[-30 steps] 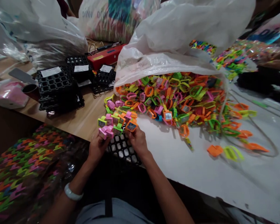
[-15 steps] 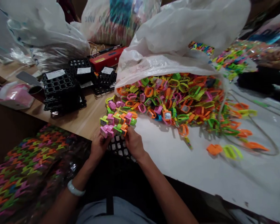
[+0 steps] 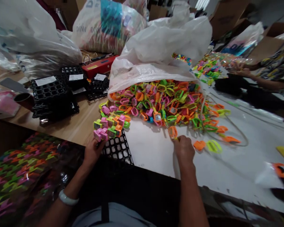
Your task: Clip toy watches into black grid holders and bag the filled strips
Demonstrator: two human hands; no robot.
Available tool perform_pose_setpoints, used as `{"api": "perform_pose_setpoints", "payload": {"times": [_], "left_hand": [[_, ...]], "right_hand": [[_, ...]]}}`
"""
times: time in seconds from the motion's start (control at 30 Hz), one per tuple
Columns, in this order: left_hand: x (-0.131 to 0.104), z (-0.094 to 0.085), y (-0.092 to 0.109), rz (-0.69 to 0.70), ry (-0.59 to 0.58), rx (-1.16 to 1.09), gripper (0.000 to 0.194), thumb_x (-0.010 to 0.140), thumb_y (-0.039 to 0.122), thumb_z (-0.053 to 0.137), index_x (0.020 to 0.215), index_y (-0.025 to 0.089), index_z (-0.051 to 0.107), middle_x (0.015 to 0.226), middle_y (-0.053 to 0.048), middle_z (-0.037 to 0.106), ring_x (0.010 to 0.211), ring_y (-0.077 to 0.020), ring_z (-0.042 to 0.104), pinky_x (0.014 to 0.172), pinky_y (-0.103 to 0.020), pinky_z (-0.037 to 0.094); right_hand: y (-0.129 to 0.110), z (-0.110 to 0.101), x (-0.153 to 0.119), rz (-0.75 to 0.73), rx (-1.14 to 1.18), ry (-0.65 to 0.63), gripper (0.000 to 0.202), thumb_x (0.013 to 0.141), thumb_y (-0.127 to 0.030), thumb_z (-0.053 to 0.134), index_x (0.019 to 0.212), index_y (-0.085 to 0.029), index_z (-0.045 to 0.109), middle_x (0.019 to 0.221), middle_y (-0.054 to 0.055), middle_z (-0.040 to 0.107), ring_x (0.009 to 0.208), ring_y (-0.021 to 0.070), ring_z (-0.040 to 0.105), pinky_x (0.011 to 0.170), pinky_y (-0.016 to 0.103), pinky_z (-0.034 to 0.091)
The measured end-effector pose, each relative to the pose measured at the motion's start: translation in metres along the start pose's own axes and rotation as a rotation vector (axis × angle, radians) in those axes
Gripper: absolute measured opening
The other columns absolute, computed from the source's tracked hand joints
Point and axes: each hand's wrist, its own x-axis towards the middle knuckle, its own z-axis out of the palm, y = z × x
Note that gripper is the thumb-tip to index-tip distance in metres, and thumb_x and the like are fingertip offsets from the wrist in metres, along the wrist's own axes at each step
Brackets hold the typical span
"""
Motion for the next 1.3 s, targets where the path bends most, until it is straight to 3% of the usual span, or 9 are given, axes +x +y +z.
{"api": "perform_pose_setpoints", "payload": {"times": [0.1,0.27,0.33,0.47,0.67,0.93,1.03,1.17,1.3], "left_hand": [[0.0,0.0,0.0,-0.003,0.003,0.006,0.024,0.095,0.04,0.059,0.102,0.024,0.074,0.103,-0.007,0.073,0.096,-0.0246,0.066,0.083,-0.037,0.049],[0.001,0.0,0.0,-0.011,0.011,0.018,0.024,0.095,0.04,0.059,0.095,0.022,0.074,0.093,-0.006,0.072,0.087,-0.0225,0.064,0.078,-0.035,0.048],[0.001,-0.001,0.001,-0.004,0.006,0.019,0.023,0.095,0.039,0.059,0.098,0.022,0.074,0.093,-0.006,0.072,0.086,-0.022,0.064,0.078,-0.034,0.048],[0.001,-0.001,0.002,0.005,-0.007,0.011,0.022,0.095,0.037,0.058,0.099,0.022,0.074,0.094,-0.005,0.073,0.087,-0.0217,0.065,0.077,-0.033,0.049],[-0.002,0.002,0.0,-0.029,0.013,0.007,0.023,0.094,0.038,0.059,0.102,0.022,0.074,0.104,-0.008,0.073,0.095,-0.0244,0.065,0.084,-0.038,0.05],[-0.003,-0.008,0.004,-0.005,0.061,-0.002,0.028,0.095,0.044,0.059,0.091,0.022,0.075,0.094,-0.005,0.075,0.087,-0.0213,0.068,0.078,-0.033,0.054],[-0.021,-0.022,0.001,-0.018,0.103,0.019,0.028,0.094,0.045,0.06,0.093,0.022,0.075,0.098,-0.006,0.074,0.09,-0.0215,0.069,0.078,-0.032,0.056],[-0.046,-0.039,-0.004,-0.039,0.142,0.051,0.024,0.093,0.041,0.061,0.094,0.021,0.074,0.1,-0.007,0.074,0.09,-0.0209,0.071,0.077,-0.031,0.058],[-0.052,-0.043,-0.002,-0.015,0.168,0.06,0.021,0.094,0.037,0.059,0.092,0.021,0.073,0.096,-0.006,0.074,0.085,-0.0195,0.073,0.071,-0.028,0.059]], "right_hand": [[-0.009,0.001,-0.014,0.01,0.297,-0.16,0.03,0.074,-0.05,0.066,0.076,-0.021,0.057,0.07,0.008,0.065,0.065,0.0242,0.063,0.064,0.039,0.052],[-0.101,0.046,-0.067,-0.066,0.926,-0.668,0.046,0.069,-0.059,0.074,0.085,-0.018,0.065,0.072,0.007,0.073,0.067,0.022,0.07,0.07,0.037,0.059],[-0.13,0.067,-0.075,-0.099,1.046,-0.772,0.046,0.068,-0.059,0.075,0.087,-0.018,0.065,0.071,0.005,0.073,0.066,0.0217,0.07,0.07,0.037,0.059],[-0.143,0.096,-0.072,-0.242,1.008,-0.643,0.042,0.072,-0.05,0.071,0.1,-0.02,0.062,0.081,0.004,0.074,0.069,0.0214,0.069,0.067,0.035,0.058],[-0.13,0.101,-0.08,-0.605,0.712,-0.377,0.028,0.086,-0.026,0.051,0.112,-0.022,0.062,0.102,0.007,0.073,0.091,0.0238,0.069,0.079,0.035,0.055],[-0.128,0.098,-0.07,-0.73,0.737,-0.58,0.029,0.088,-0.025,0.055,0.116,-0.022,0.062,0.104,0.004,0.073,0.09,0.0207,0.069,0.078,0.031,0.055],[-0.132,0.092,-0.055,-0.78,0.706,-0.501,0.022,0.092,-0.022,0.051,0.109,-0.022,0.065,0.103,0.005,0.072,0.091,0.0204,0.067,0.082,0.034,0.055],[-0.183,0.092,-0.035,-1.024,0.428,-0.292,0.028,0.094,-0.018,0.053,0.116,-0.023,0.069,0.123,0.01,0.068,0.118,0.0245,0.058,0.105,0.042,0.043],[-0.261,0.106,-0.033,-1.255,0.082,-0.411,0.045,0.093,-0.036,0.064,0.137,-0.028,0.06,0.15,0.009,0.051,0.138,0.0274,0.041,0.115,0.045,0.03]]}}
